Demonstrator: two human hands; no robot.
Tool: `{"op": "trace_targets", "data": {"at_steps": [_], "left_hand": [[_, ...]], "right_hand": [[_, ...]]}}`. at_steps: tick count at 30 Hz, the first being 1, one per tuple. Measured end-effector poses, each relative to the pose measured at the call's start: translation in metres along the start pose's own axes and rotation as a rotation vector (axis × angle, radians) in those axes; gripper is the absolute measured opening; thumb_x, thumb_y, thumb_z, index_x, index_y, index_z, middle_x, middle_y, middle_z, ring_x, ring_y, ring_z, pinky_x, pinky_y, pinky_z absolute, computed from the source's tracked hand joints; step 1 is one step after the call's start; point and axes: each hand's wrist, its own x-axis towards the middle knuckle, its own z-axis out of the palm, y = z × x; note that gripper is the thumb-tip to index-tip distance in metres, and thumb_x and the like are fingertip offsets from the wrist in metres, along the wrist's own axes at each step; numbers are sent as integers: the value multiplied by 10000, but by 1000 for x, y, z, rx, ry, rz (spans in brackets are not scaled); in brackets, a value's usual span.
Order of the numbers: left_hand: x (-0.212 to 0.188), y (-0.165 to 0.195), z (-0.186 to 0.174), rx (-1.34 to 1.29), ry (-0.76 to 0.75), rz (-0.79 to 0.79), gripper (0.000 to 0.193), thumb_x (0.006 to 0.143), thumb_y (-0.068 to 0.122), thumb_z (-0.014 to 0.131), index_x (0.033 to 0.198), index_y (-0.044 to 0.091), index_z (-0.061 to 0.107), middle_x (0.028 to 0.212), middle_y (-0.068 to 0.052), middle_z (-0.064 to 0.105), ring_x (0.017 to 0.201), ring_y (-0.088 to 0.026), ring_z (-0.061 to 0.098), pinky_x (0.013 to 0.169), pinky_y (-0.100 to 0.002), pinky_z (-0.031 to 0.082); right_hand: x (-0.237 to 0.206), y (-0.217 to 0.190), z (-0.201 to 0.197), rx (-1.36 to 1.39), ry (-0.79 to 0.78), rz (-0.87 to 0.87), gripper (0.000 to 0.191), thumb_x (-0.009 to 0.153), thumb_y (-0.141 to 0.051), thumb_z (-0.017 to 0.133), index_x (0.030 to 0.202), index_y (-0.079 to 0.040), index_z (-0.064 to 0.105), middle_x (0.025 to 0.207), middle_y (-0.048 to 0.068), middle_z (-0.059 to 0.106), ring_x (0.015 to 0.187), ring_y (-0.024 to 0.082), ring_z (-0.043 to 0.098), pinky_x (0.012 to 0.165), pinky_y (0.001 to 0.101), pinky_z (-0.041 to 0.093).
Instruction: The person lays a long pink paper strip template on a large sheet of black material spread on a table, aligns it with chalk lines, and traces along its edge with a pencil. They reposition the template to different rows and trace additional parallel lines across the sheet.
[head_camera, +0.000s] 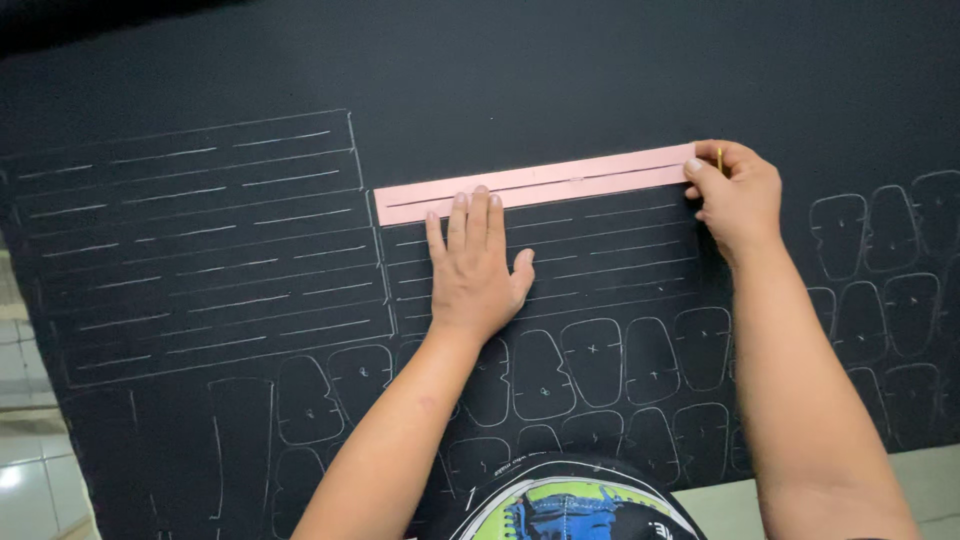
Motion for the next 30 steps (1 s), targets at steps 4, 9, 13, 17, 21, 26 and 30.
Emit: {"op": "trace_targets", "data": {"at_steps": [4,9,13,17,21,26,30], "left_hand": [[-1,0,1,-1,28,4,770,910,454,634,1475,-51,496,1574,-201,418,1482,-382,345,1234,-620,180],[-2,0,2,12,16,-7,773,909,465,630,1475,-43,496,1566,-198,430,1479,-372,351,1232,-622,179],[-2,0,2,27,10,-8,772,919,476,617,1482,-37,491,1570,-190,428,1484,-365,346,1233,-624,174],[-2,0,3,23,-3,-16,776,925,481,610,1488,-38,484,1575,-195,417,1487,-364,340,1236,-627,170],[-2,0,2,11,-1,-14,784,918,472,611,1488,-47,468,1579,-201,397,1484,-381,338,1228,-638,165],[1,1,1,10,-59,-13,785,889,454,628,1480,-36,462,1571,-225,379,1475,-446,315,1206,-680,169],[3,3,2,6,-42,34,679,897,432,631,1505,160,499,1545,-271,366,1432,-505,306,1149,-760,155]], "right_hand": [[2,3,0,-20,2,-1,235,977,-107,682,1196,-41,733,932,-6,724,724,25,640,545,174,493],[5,7,0,-16,-3,-19,233,984,-105,697,1200,-27,737,934,13,726,719,35,646,542,182,491],[4,8,0,-29,6,-46,245,981,-97,708,1210,-12,732,944,26,728,726,38,654,551,181,506],[2,9,1,-45,15,-47,256,981,-106,714,1217,-6,725,938,32,727,726,39,656,547,186,506],[3,10,0,-42,15,-51,263,975,-106,721,1216,2,728,940,34,728,732,38,656,556,188,508],[4,11,-2,-25,17,-44,289,942,-110,736,1204,14,733,932,39,730,728,44,656,553,192,510],[4,8,-2,-22,9,-39,300,930,-123,739,1196,16,734,928,39,732,729,53,656,549,193,513]]}}
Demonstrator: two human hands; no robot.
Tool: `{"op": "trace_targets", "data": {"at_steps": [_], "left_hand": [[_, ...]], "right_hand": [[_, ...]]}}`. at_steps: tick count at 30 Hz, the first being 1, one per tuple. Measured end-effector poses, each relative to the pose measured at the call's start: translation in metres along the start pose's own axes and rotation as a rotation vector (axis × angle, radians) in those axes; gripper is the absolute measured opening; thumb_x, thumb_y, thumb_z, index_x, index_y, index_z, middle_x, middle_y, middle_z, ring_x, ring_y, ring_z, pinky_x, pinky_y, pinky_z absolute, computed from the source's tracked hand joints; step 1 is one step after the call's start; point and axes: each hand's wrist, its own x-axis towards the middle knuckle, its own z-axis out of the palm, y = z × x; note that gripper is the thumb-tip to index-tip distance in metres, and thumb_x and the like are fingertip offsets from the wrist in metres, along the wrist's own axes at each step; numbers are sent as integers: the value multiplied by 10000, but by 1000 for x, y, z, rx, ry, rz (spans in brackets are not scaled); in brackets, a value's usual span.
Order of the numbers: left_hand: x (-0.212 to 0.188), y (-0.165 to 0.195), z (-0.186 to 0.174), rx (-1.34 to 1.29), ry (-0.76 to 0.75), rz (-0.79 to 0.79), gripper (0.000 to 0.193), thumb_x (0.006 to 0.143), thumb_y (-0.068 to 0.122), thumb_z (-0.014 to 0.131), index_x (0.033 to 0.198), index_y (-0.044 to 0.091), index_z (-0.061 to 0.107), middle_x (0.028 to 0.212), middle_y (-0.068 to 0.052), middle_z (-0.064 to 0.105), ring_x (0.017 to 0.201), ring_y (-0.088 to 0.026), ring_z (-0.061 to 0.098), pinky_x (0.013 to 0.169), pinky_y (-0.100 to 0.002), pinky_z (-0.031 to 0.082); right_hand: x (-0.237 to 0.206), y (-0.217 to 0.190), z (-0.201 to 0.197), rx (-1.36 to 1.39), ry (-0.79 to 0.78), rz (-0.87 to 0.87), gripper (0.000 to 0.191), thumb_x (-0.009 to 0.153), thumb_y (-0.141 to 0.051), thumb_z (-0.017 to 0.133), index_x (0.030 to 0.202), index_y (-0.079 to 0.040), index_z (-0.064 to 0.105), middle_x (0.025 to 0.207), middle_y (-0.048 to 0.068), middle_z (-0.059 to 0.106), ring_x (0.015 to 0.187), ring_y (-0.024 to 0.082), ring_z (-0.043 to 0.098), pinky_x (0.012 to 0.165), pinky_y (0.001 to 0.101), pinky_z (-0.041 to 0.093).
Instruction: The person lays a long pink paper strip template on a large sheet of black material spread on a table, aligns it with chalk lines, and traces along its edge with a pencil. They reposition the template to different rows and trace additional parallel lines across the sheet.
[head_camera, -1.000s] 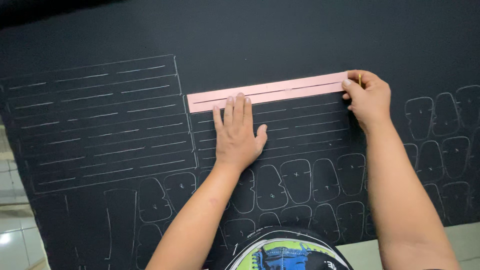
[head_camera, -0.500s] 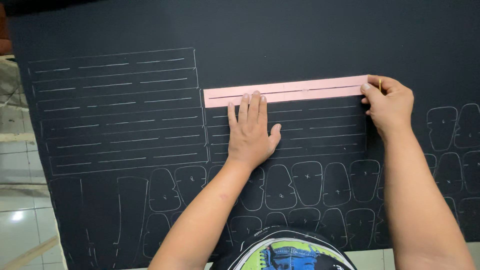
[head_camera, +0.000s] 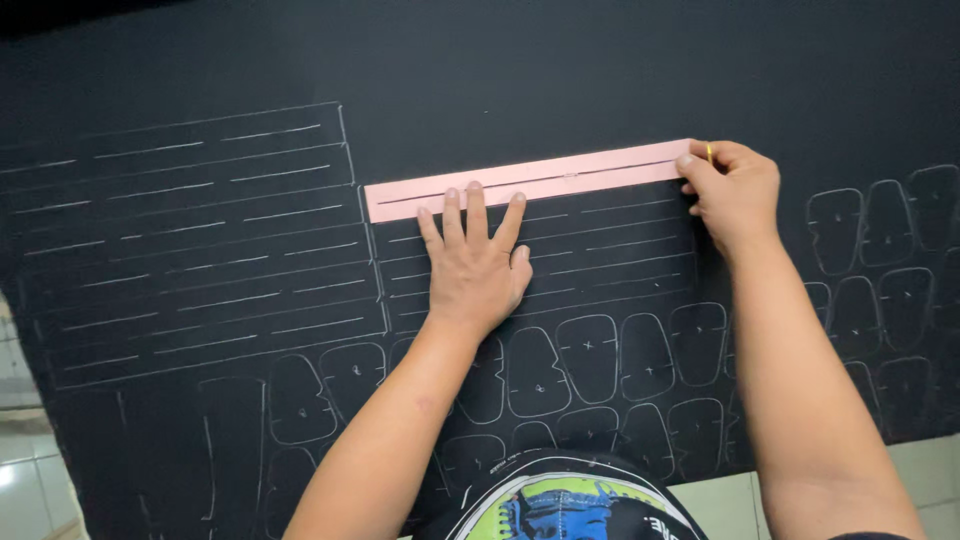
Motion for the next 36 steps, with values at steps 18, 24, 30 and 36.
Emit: {"op": "trace_targets", "data": {"at_steps": [18,24,30,36], "left_hand": [[1,-2,3,-52,-17,-26,697,886,433,630,1516,198,449,1551,-290,337,1441,-519,303,1126,-797,126],[9,-8,-9,-157,40,-38,726,829,336,634,1435,-9,431,1399,-257,469,1344,-445,415,1049,-691,227],[3,-8,-20,-812,244,-123,396,1057,197,631,1400,35,517,1163,-103,626,1078,-247,606,1001,-419,468],[0,-11,-9,-631,231,-102,431,1047,248,582,1456,122,536,1276,-99,638,1219,-292,566,1087,-482,378]], "right_hand": [[-32,-87,83,28,-312,-413,244,1119,-225,540,1135,-41,698,983,80,736,869,140,701,784,321,551],[-83,-148,181,-289,-671,-583,228,997,-222,596,1092,-50,713,977,114,736,878,267,724,777,382,570],[-91,-162,219,-366,-748,-699,243,998,-256,598,1056,-53,717,983,122,746,919,307,714,813,410,549],[-79,-153,234,-400,-682,-897,169,996,-197,625,1037,-63,719,987,106,760,919,308,726,825,427,553]]}}
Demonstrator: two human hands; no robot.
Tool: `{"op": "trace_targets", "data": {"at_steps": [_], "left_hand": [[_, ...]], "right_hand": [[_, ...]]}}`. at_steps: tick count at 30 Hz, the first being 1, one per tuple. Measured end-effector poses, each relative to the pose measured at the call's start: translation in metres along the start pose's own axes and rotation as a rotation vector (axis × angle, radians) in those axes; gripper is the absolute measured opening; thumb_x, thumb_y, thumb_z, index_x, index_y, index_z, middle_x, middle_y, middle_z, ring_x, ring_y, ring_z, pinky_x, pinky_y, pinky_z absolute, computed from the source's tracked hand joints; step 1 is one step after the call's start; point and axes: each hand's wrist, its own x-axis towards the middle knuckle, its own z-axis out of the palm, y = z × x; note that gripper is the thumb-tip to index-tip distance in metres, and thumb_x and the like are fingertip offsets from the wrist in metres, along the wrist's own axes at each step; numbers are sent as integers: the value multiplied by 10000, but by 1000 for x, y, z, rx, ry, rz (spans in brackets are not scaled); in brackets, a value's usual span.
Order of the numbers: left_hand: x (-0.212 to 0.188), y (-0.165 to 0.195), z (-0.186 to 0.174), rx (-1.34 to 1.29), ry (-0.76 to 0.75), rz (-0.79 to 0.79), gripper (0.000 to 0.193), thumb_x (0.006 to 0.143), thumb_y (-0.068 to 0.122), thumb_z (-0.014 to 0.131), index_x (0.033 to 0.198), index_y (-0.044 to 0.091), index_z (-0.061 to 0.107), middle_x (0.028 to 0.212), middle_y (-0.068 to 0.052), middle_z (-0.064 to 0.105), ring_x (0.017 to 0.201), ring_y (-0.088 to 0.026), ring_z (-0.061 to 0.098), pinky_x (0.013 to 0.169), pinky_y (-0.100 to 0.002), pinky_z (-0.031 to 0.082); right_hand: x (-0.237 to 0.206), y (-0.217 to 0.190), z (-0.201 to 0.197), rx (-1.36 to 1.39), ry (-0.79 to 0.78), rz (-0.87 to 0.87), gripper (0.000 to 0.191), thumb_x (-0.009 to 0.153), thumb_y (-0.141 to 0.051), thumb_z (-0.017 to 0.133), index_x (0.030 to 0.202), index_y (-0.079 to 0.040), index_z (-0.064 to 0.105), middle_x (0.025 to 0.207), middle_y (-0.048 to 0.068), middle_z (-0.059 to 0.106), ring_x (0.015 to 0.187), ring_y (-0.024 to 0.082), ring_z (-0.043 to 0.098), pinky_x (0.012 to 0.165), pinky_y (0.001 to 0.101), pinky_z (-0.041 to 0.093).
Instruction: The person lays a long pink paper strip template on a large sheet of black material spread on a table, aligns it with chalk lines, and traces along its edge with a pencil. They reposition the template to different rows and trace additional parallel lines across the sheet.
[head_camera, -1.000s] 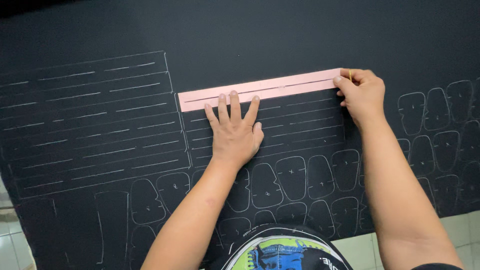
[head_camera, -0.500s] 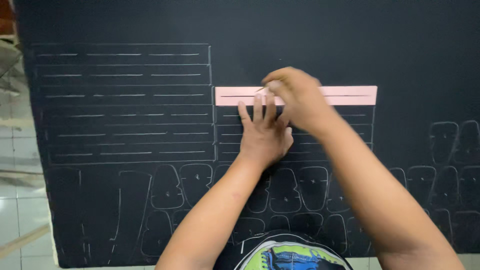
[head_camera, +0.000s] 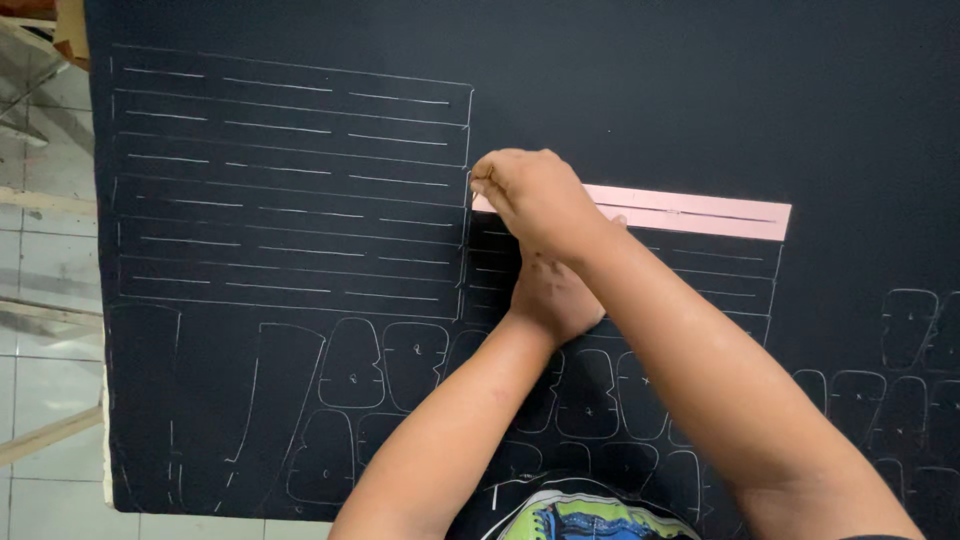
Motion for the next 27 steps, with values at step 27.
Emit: {"op": "trace_targets", "data": {"at_steps": [27], "left_hand": [[39,42,9,684,-534,-82,754,820,365,652,1525,328,386,1422,-351,299,1310,-618,313,985,-843,268]], "right_hand": [[-195,125,-146,-425,315,451,164,1076,-190,656,1116,-67,756,1064,141,737,960,345,707,834,430,551]]}}
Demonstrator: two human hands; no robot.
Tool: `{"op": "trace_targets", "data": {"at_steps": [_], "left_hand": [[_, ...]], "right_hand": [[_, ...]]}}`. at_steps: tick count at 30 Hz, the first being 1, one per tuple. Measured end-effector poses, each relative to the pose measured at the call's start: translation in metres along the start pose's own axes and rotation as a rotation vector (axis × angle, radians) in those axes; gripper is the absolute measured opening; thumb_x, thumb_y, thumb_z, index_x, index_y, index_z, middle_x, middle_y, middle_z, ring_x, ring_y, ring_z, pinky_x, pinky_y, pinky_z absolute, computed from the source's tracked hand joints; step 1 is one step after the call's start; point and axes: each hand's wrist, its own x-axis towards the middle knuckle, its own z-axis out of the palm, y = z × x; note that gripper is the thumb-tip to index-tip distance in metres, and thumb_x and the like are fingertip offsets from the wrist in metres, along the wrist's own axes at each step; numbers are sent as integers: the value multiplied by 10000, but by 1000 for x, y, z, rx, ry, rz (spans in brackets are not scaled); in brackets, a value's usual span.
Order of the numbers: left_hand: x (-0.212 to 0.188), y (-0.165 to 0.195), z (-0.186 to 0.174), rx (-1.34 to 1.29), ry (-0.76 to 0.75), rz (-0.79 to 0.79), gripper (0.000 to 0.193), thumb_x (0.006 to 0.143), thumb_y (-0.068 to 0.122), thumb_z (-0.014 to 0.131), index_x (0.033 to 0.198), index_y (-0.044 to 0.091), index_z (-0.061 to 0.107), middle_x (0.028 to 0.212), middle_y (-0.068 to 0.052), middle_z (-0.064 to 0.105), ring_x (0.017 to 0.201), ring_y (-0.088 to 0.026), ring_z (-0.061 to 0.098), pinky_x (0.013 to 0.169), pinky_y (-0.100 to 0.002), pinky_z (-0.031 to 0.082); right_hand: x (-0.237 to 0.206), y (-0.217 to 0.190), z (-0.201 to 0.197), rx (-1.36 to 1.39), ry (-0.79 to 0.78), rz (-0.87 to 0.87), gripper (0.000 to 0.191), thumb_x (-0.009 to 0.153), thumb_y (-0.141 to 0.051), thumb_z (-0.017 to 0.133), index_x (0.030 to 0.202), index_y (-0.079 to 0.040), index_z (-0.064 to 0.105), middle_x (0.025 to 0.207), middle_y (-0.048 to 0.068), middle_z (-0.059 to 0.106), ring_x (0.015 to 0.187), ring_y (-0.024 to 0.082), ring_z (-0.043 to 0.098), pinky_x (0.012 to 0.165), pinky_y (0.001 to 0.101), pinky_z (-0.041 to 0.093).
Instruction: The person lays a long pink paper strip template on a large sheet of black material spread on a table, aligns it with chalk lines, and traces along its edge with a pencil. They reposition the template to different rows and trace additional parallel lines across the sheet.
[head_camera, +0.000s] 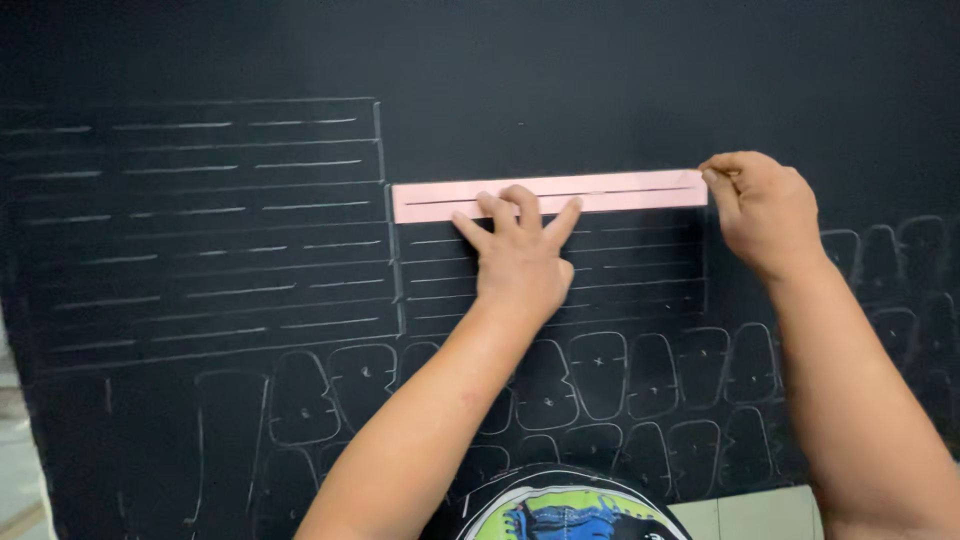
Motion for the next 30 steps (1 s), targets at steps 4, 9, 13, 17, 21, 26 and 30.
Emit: {"op": "trace_targets", "data": {"at_steps": [4,9,13,17,21,26,30], "left_hand": [[1,3,0,24,7,-4,751,826,332,650,1531,334,392,1430,-344,306,1317,-623,311,999,-837,259],[0,5,1,18,2,-10,749,829,324,643,1536,333,395,1424,-346,316,1324,-629,303,1000,-843,246],[2,4,3,20,-4,-3,754,825,331,640,1535,326,388,1426,-347,319,1316,-630,304,986,-846,244],[0,1,9,14,50,22,740,843,336,631,1543,323,389,1423,-346,333,1317,-640,316,992,-851,238],[-3,-2,15,-1,83,32,712,834,363,650,1498,221,435,1408,-356,352,1314,-644,323,987,-842,254],[-11,-9,21,1,229,70,669,826,390,693,1420,138,515,1395,-357,421,1316,-610,386,989,-821,312],[-15,-14,25,5,316,91,660,839,406,700,1420,137,539,1398,-357,444,1314,-586,420,1013,-805,327]], "right_hand": [[-5,27,3,-31,77,17,168,1078,-203,668,1102,-67,763,1051,142,738,965,350,702,838,436,544],[-13,28,8,50,106,120,188,1070,-219,655,1108,-67,759,1018,135,734,935,320,708,841,412,545],[-27,24,-2,105,20,255,207,1066,-221,625,1093,-64,757,948,111,742,888,278,718,807,391,537],[-33,22,-5,142,80,195,202,1099,-201,627,1104,-46,756,977,100,749,914,245,732,828,359,557],[-27,19,6,329,110,179,194,1084,-181,616,1116,-30,733,984,76,757,932,199,750,851,334,571],[-23,20,10,124,131,157,179,1086,-171,638,1104,-34,752,969,112,757,910,263,732,825,378,555],[-25,15,15,-37,217,71,174,1106,-183,665,1110,-34,754,1013,148,740,927,318,717,838,407,551]]}}
